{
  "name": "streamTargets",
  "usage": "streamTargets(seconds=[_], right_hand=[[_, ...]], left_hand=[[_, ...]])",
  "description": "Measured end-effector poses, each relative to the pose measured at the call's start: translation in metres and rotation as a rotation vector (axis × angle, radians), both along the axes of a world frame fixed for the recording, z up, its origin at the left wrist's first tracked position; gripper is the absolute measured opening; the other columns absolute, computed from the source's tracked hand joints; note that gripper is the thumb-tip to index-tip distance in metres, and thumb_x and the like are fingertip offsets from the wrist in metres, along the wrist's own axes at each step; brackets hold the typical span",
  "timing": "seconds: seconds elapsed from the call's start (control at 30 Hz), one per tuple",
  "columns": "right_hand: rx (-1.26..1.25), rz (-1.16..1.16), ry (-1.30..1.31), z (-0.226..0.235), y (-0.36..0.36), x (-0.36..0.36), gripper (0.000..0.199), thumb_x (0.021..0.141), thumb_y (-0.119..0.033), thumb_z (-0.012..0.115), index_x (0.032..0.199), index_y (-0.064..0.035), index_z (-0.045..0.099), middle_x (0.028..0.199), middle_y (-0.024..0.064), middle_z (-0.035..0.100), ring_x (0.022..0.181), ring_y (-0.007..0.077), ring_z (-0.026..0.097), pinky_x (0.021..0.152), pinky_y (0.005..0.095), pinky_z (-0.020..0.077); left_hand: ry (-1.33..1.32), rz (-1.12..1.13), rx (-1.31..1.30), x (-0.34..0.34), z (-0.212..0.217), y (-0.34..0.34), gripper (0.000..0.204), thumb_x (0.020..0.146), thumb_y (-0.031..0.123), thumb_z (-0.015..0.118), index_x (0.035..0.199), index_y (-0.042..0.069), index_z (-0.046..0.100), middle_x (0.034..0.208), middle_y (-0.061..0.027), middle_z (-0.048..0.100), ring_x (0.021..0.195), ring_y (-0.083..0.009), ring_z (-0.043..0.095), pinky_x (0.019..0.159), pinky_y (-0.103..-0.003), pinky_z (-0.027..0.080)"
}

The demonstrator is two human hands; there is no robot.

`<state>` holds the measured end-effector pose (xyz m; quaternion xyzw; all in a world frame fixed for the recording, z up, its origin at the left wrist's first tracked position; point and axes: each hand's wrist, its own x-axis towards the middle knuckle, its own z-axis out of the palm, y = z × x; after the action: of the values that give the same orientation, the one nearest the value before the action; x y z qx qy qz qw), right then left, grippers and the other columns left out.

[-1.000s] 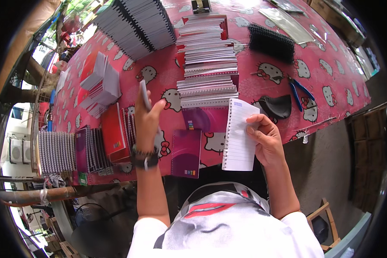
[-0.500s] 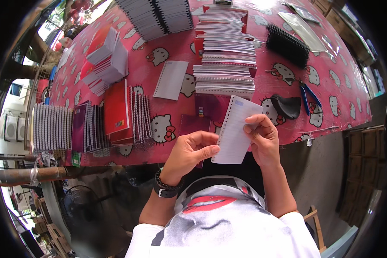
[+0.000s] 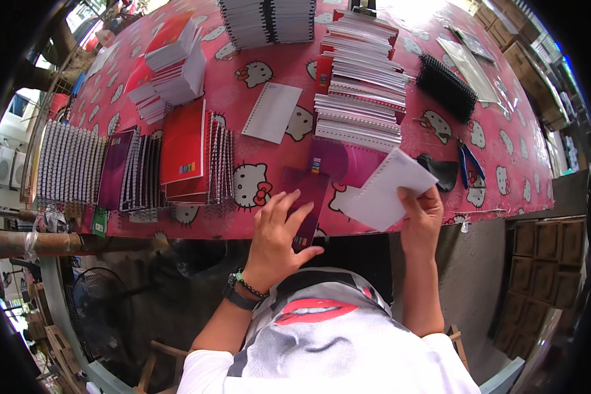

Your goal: The person manually aligns and organizes pages and covers of notebooks by hand, and then secures them using a spiral binding tool.

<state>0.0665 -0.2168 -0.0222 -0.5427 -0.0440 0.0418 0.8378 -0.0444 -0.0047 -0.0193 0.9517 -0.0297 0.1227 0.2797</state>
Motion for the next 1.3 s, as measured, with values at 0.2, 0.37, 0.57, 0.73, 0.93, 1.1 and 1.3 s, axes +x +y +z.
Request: streamTargets(seconds=[0.2, 0.37, 0.57, 0.73, 0.93, 1.1, 1.3], right_hand=[[-0.097, -0.001, -0.075, -0.004, -0.01, 0.001, 0.023, 0.08, -0.001, 0.065, 0.102, -0.0017, 0.059, 0.094, 0.0016, 0.063, 0.086, 0.008, 0.057, 0.08, 0.0237, 0.0426], [-0.14, 0.007, -0.103, -0.008, -0.009, -0.008, 0.023, 0.08, 0.002, 0.064, 0.102, -0.0009, 0.059, 0.093, 0.0013, 0.062, 0.085, 0.0072, 0.056, 0.077, 0.0231, 0.0433], [-0.132, 0.01, -0.094, -0.011, -0.012, -0.006, 0.023, 0.08, 0.004, 0.063, 0.102, -0.0002, 0.059, 0.093, 0.0024, 0.062, 0.085, 0.0077, 0.056, 0.078, 0.0229, 0.043], [-0.115, 0.041, -0.096, -0.01, -0.009, -0.006, 0.021, 0.08, 0.005, 0.063, 0.1, 0.0004, 0.06, 0.093, 0.0022, 0.062, 0.086, 0.0075, 0.055, 0.079, 0.023, 0.0421], [-0.073, 0.057, -0.088, -0.013, -0.008, -0.009, 0.022, 0.079, 0.004, 0.063, 0.1, 0.0001, 0.06, 0.091, 0.0014, 0.062, 0.085, 0.0068, 0.054, 0.078, 0.0224, 0.0419], [-0.085, 0.045, -0.097, -0.016, -0.013, -0.01, 0.022, 0.079, 0.004, 0.064, 0.101, -0.0007, 0.06, 0.091, 0.0012, 0.062, 0.084, 0.0067, 0.055, 0.077, 0.0223, 0.042], [-0.07, 0.025, -0.107, -0.014, -0.013, -0.01, 0.022, 0.079, 0.004, 0.064, 0.101, -0.0008, 0.06, 0.092, 0.0016, 0.062, 0.085, 0.007, 0.055, 0.077, 0.0228, 0.0423]], left_hand=[[0.104, -0.081, 0.126, -0.021, -0.018, 0.009, 0.065, 0.06, 0.025, 0.077, 0.12, 0.011, 0.055, 0.136, -0.0113, 0.042, 0.127, -0.0295, 0.036, 0.102, -0.044, 0.031], [0.046, -0.145, 0.095, -0.023, -0.016, 0.023, 0.048, 0.064, 0.019, 0.075, 0.109, 0.009, 0.062, 0.122, -0.0139, 0.054, 0.12, -0.031, 0.046, 0.099, -0.04, 0.038], [0.122, -0.146, -0.519, -0.013, -0.019, 0.046, 0.029, 0.066, 0.006, 0.074, 0.095, 0.006, 0.069, 0.103, -0.0144, 0.065, 0.109, -0.0289, 0.056, 0.088, -0.035, 0.048], [0.179, -0.172, -0.624, -0.016, -0.027, 0.052, 0.024, 0.068, 0.009, 0.074, 0.092, 0.005, 0.07, 0.103, -0.0126, 0.066, 0.112, -0.0258, 0.054, 0.092, -0.035, 0.044], [0.255, -0.184, -0.666, -0.013, -0.024, 0.057, 0.016, 0.073, 0.013, 0.071, 0.086, 0.004, 0.071, 0.103, -0.0116, 0.066, 0.114, -0.0246, 0.051, 0.095, -0.036, 0.039], [0.258, -0.175, -0.617, -0.012, -0.02, 0.055, 0.015, 0.072, 0.014, 0.072, 0.083, 0.002, 0.071, 0.102, -0.0116, 0.066, 0.113, -0.0245, 0.052, 0.094, -0.036, 0.04], [0.248, -0.198, -0.613, -0.011, -0.016, 0.055, 0.014, 0.072, 0.011, 0.071, 0.083, 0.002, 0.07, 0.101, -0.0124, 0.066, 0.113, -0.0254, 0.052, 0.094, -0.036, 0.04]])
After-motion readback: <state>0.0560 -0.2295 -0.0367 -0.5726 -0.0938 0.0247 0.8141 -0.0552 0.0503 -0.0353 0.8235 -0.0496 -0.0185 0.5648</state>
